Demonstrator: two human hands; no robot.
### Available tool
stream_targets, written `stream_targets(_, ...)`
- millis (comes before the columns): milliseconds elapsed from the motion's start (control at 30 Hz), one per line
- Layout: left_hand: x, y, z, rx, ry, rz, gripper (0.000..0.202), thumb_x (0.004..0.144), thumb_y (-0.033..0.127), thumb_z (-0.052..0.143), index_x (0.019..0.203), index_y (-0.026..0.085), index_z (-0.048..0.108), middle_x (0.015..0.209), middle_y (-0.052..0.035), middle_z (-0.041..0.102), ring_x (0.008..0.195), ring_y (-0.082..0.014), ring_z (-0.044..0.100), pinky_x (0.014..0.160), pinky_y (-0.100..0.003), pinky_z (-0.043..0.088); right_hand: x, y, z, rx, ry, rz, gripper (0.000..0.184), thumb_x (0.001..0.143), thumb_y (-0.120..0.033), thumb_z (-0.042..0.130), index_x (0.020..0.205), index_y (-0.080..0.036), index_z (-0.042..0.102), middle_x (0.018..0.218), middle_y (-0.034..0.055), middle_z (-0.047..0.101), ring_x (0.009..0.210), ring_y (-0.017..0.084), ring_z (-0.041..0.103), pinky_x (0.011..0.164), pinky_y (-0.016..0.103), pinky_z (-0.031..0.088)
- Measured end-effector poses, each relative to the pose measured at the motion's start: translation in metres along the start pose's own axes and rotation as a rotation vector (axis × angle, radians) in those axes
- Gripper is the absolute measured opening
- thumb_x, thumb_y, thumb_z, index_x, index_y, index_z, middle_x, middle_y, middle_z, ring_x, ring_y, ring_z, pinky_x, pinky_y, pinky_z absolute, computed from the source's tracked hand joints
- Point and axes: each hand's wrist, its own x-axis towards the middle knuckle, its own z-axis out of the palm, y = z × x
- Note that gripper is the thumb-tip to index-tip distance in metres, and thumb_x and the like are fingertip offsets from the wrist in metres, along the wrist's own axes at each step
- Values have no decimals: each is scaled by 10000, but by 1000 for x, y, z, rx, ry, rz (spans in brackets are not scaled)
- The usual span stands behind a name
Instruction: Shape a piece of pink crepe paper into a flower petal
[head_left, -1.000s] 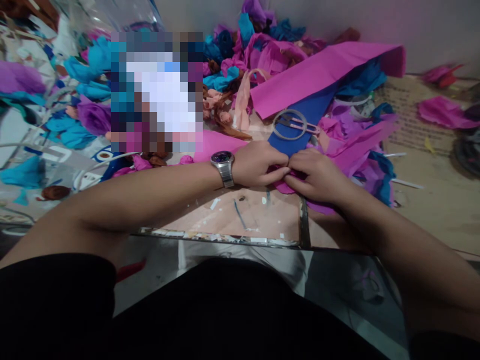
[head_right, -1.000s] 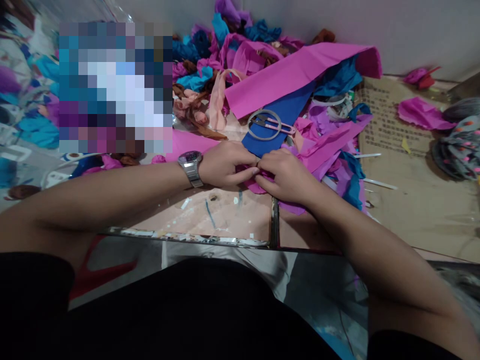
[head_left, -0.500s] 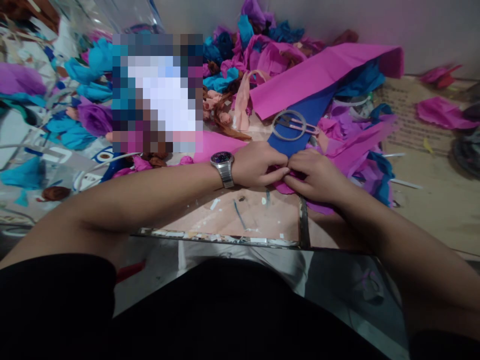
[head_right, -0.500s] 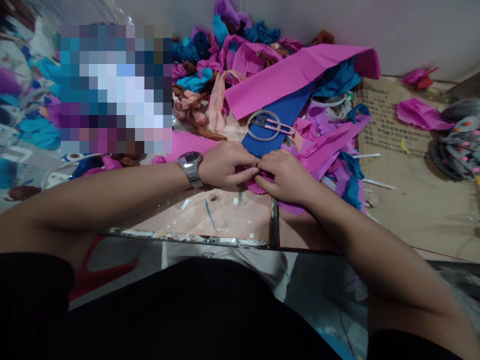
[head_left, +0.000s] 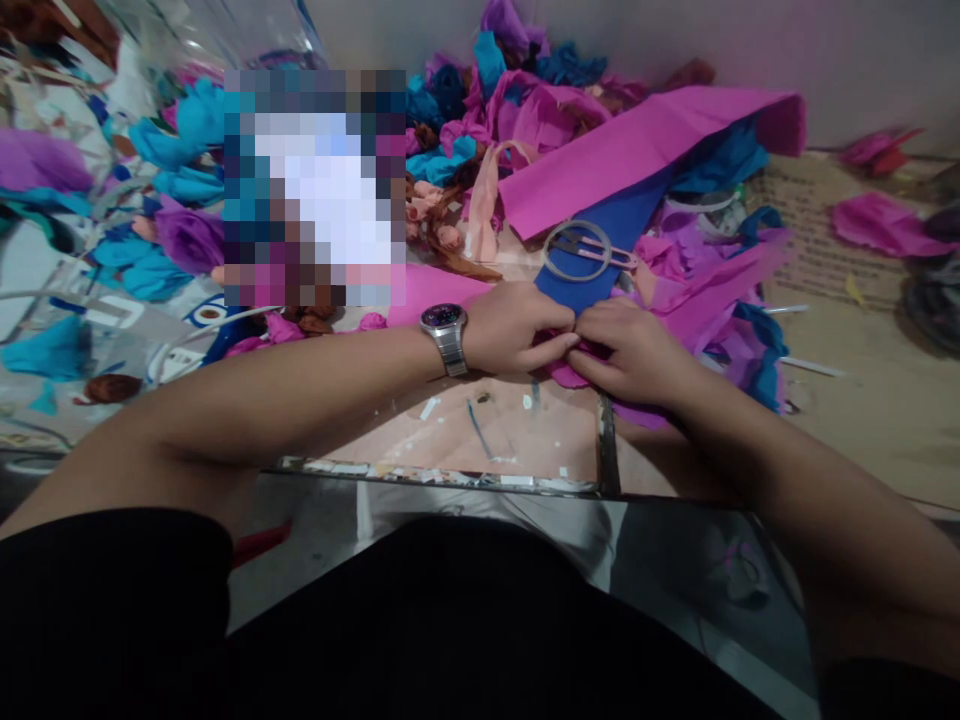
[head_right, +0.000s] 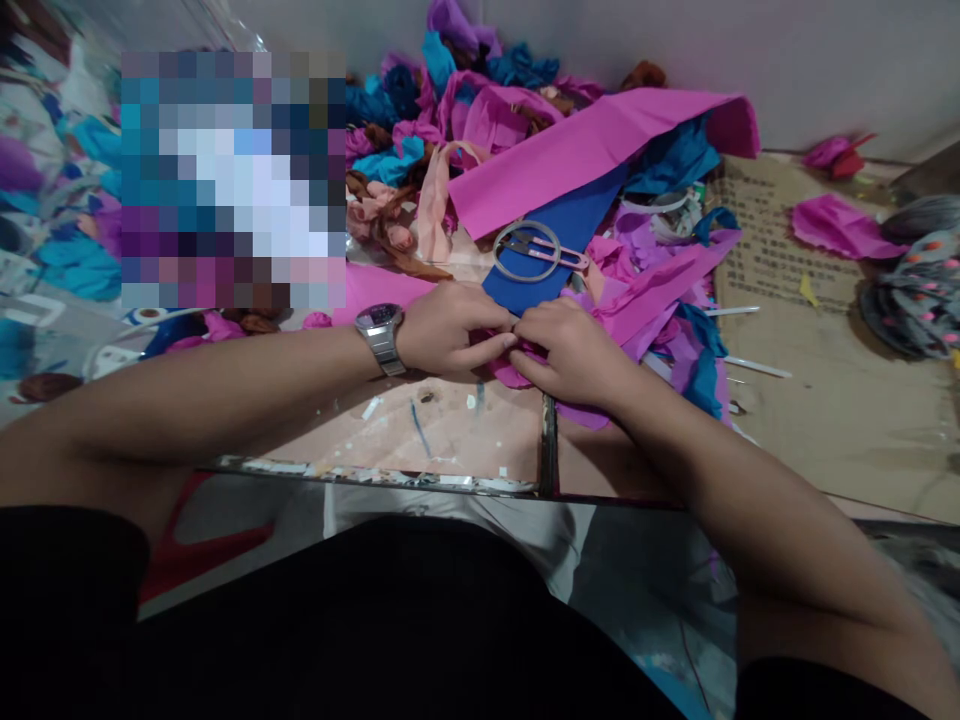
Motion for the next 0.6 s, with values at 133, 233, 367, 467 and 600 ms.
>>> stream_targets(133,-1,-1,1,10,20,-7,507,1168,489,462,871,206,760,797,-75,787,752,-200,715,735,-372,424,0,0,-1,9,-8,18,250,1070,-326,627,849,-227,564,779,36,622,813,209,544,825,379,347)
stream_targets(233,-1,-1,1,17,33,-12,523,1173,505,454,879,204,765,792,-73,783,750,-202,713,738,-377,426,0,-1,-1,5,-3,20,248,1073,-330,624,854,-228,566,788,37,628,817,208,545,829,382,353)
stream_targets(367,-1,0,0,19,29,-29,518,1169,507,458,881,207,767,794,-75,782,758,-204,713,743,-379,430,-1,-1,-1,-2,3,20,239,1068,-320,620,853,-227,570,792,39,634,812,209,541,820,382,349)
stream_targets(467,0,1,0,14,35,-29,509,1167,506,465,883,208,766,797,-75,783,756,-205,712,743,-380,430,-1,-1,-1,0,4,28,243,1063,-315,623,844,-228,564,780,37,627,801,207,536,815,379,349)
stream_targets(600,0,1,0,10,44,-28,504,1167,504,469,886,208,766,795,-72,782,756,-202,712,740,-374,424,-1,-1,-1,-1,12,23,238,1062,-315,625,847,-229,568,777,35,624,805,206,548,815,374,357)
